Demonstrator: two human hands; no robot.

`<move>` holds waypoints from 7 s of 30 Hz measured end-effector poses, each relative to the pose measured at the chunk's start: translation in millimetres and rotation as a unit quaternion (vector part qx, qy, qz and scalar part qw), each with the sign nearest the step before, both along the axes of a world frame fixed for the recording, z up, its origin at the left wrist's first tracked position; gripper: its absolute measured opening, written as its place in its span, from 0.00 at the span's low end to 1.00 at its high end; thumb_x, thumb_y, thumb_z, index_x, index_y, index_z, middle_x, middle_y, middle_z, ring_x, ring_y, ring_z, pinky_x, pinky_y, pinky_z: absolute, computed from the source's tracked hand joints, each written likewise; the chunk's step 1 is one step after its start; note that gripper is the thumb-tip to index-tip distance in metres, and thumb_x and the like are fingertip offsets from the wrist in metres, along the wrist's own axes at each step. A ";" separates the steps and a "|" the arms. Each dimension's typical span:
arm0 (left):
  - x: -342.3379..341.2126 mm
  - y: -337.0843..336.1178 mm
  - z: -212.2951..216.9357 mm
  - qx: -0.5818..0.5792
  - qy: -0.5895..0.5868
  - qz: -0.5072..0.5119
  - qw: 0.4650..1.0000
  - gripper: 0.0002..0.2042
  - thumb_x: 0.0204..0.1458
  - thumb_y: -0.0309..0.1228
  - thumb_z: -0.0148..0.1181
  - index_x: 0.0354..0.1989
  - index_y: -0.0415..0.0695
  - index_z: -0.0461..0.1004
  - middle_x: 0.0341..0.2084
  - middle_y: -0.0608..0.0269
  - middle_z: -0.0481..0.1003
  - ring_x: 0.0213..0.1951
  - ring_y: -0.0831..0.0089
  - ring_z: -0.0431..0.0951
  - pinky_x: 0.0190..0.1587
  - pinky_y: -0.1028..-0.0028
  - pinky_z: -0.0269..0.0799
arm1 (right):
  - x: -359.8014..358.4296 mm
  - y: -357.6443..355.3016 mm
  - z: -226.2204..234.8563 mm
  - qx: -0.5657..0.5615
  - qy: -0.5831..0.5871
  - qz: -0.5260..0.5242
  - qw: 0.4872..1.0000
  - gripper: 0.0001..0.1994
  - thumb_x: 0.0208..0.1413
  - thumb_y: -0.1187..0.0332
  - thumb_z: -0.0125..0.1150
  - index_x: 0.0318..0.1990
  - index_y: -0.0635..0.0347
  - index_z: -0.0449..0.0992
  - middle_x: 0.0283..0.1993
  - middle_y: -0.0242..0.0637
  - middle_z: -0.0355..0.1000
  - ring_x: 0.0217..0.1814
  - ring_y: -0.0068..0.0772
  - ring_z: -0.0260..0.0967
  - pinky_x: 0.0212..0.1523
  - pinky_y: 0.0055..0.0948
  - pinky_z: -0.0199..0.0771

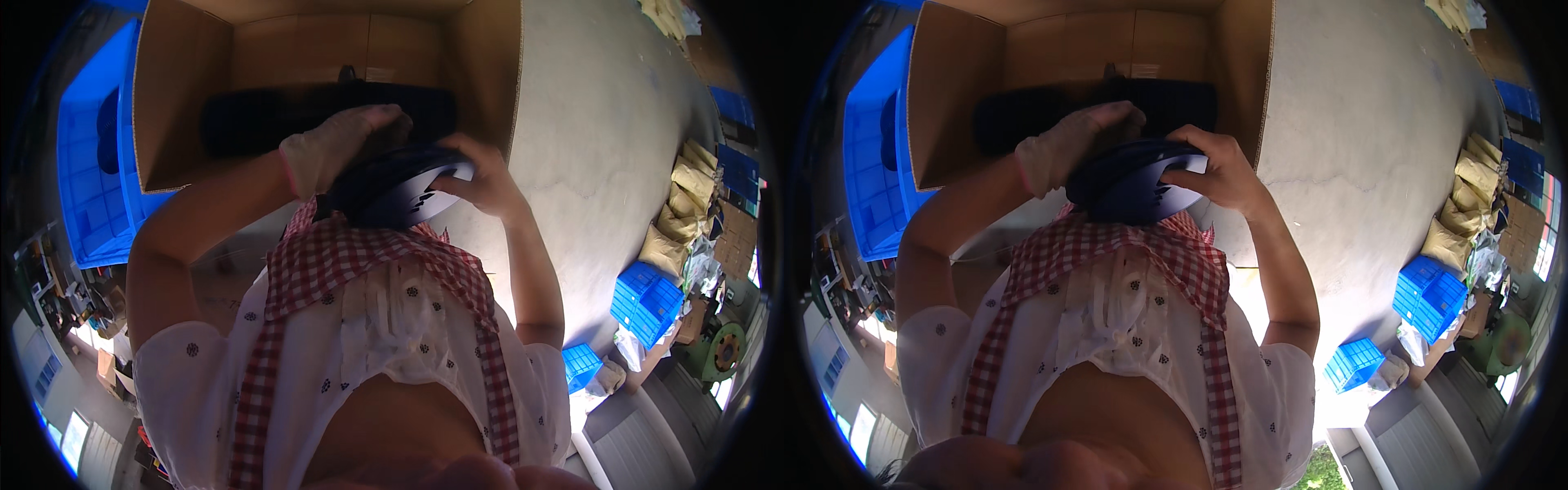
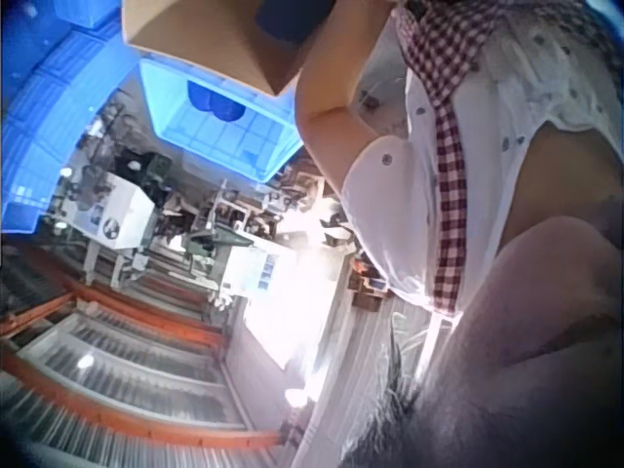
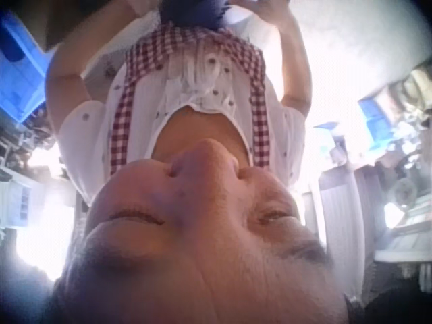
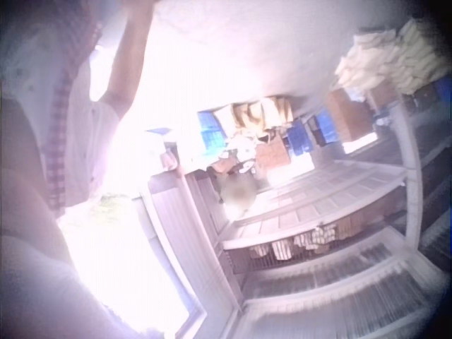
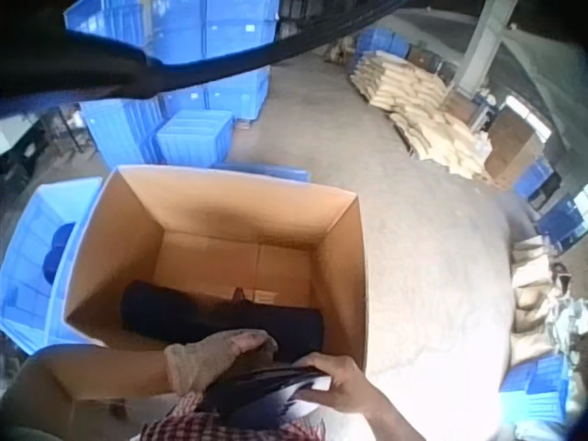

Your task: The person transfers blue plastic lids and black corrugated tubes from a blue plastic crate into a cardboard box. They handle the items by hand, placing the lids and tubes into the box one by one or in small stacks.

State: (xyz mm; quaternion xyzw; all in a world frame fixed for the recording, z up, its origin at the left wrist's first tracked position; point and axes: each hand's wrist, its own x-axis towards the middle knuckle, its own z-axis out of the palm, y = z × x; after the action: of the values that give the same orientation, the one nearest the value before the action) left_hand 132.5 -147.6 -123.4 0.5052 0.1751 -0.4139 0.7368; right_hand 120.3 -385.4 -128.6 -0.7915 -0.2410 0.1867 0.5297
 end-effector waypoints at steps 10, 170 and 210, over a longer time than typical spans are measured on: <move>65.7 -109.4 -177.8 0.304 -0.734 -0.371 0.480 0.15 0.54 0.33 0.52 0.50 0.49 0.73 0.51 0.60 0.73 0.53 0.63 0.72 0.57 0.65 0.64 | 99.6 -79.7 79.5 0.046 0.088 -0.229 0.968 0.24 0.57 0.60 0.62 0.58 0.63 0.67 0.46 0.37 0.73 0.44 0.25 0.71 0.47 0.21 0.72; 29.4 278.8 -220.2 0.640 -0.220 -0.396 0.621 0.17 0.60 0.34 0.42 0.53 0.40 0.69 0.52 0.47 0.70 0.51 0.53 0.72 0.55 0.61 0.66 | 76.7 -111.9 -119.1 -0.273 -0.074 -0.366 0.887 0.29 0.61 0.60 0.53 0.64 0.70 0.57 0.64 0.50 0.60 0.66 0.43 0.57 0.66 0.34 0.53; 53.0 246.9 -233.4 0.714 -0.219 -0.328 0.578 0.26 0.53 0.24 0.52 0.61 0.62 0.61 0.55 0.53 0.65 0.54 0.55 0.70 0.50 0.59 0.73 | 77.0 -88.1 -99.0 -0.169 0.006 -0.438 0.883 0.26 0.60 0.63 0.56 0.60 0.74 0.61 0.56 0.51 0.67 0.57 0.40 0.66 0.58 0.32 0.64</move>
State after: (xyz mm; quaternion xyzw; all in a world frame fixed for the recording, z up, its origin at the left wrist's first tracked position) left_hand 185.5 99.3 -356.8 0.9664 0.0695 -0.2451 -0.0326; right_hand 197.3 -473.5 -227.6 -0.8929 0.1687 -0.0218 0.4169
